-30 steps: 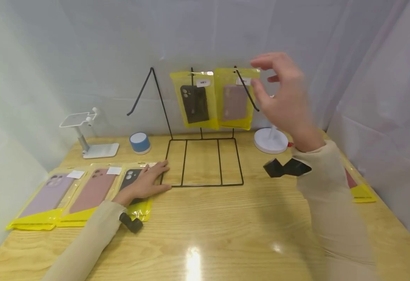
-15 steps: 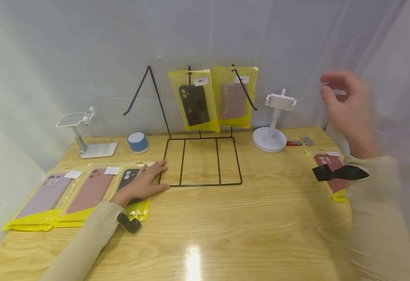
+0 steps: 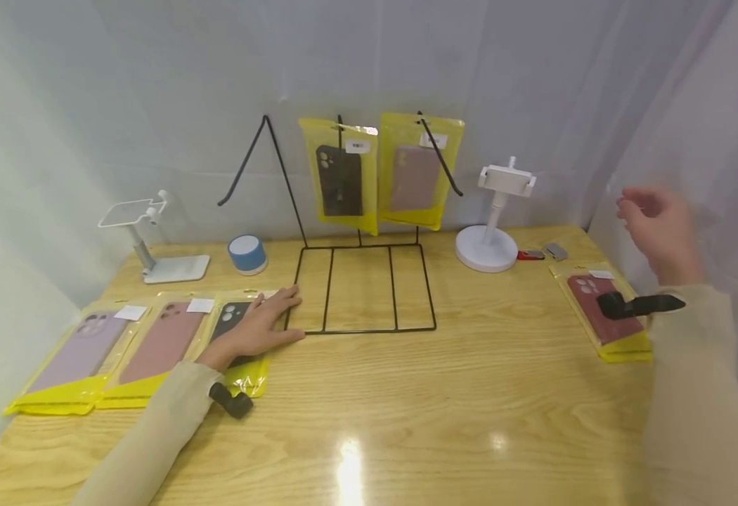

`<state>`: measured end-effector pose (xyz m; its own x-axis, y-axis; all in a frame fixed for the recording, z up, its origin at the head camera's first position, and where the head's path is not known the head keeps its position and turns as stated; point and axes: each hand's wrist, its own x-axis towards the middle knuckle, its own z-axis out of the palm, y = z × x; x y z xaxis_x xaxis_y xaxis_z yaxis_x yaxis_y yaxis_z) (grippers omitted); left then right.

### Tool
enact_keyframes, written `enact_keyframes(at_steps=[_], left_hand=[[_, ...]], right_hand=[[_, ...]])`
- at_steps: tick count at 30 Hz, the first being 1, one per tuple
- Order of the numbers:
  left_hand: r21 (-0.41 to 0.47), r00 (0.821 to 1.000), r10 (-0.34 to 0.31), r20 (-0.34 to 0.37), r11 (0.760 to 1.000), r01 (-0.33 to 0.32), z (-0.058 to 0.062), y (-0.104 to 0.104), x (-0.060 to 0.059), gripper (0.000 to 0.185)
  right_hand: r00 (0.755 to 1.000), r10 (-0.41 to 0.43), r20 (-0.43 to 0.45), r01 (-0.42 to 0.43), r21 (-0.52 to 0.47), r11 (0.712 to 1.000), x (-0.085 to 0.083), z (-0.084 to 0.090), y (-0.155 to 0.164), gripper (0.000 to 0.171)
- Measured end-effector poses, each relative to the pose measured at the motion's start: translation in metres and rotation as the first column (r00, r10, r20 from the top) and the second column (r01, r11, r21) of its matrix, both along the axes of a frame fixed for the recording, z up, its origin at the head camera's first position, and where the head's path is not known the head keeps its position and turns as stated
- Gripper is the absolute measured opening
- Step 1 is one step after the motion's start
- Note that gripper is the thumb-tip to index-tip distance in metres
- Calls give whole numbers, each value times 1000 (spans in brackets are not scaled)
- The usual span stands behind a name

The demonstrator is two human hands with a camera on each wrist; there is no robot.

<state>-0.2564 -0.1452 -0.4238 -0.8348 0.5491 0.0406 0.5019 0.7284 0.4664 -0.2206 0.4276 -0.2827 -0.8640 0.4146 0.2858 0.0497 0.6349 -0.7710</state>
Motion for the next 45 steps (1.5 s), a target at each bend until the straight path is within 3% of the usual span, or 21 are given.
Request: enact_keyframes(at_steps=[3,6,8,11,13,16,18,21,28,33,41,45], left_hand=[[-1,1000,2,-1,1000,-2,0,0,0,70],[-6,1000,6,-3,1000,-6,0,1,0,70],[-5,1000,3,-2,1000,-3,0,1,0,70],[0,1000,-2,-2,1000,2,0,2,1,70],[1,1000,-5,-6,1000,5,0,2,1,70],[6,1000,0,5,1000,0,-1,3,2,71],[8,1000,1,9,1000,-1,-2,3,2,72],[13,1000,2,14,1000,-2,-3,4,3,71],[4,1000,-3,-15,1000,3,-1,2,2,71],[4,1000,1,-10,1000,-1,1,2,2,70],[0,1000,-1,-11,1000,1,2,2,2,70],[-4,1000,2,-6,1000,-2,1,1,1,71]], right_hand=[[997,-44,57,45,-18,999,-9,-25,26,49],[997,-43,68,49,-77,996,-24,-61,68,45],[998,-27,52,31,-86,996,-35,-87,98,32],[996,-34,83,39,-55,998,-37,-108,117,23],[994,-7,108,8,-4,1000,-33,-110,113,29],[981,51,187,-67,82,994,-17,-100,87,49],[965,113,238,-149,139,979,-7,-95,74,60],[942,136,307,-198,179,964,1,-95,66,65],[931,118,346,-208,237,949,0,-112,75,74],[907,112,405,-246,295,923,-1,-121,81,79],[861,134,490,-292,260,920,2,-120,74,88],[861,138,490,-287,243,927,3,-121,68,90]])
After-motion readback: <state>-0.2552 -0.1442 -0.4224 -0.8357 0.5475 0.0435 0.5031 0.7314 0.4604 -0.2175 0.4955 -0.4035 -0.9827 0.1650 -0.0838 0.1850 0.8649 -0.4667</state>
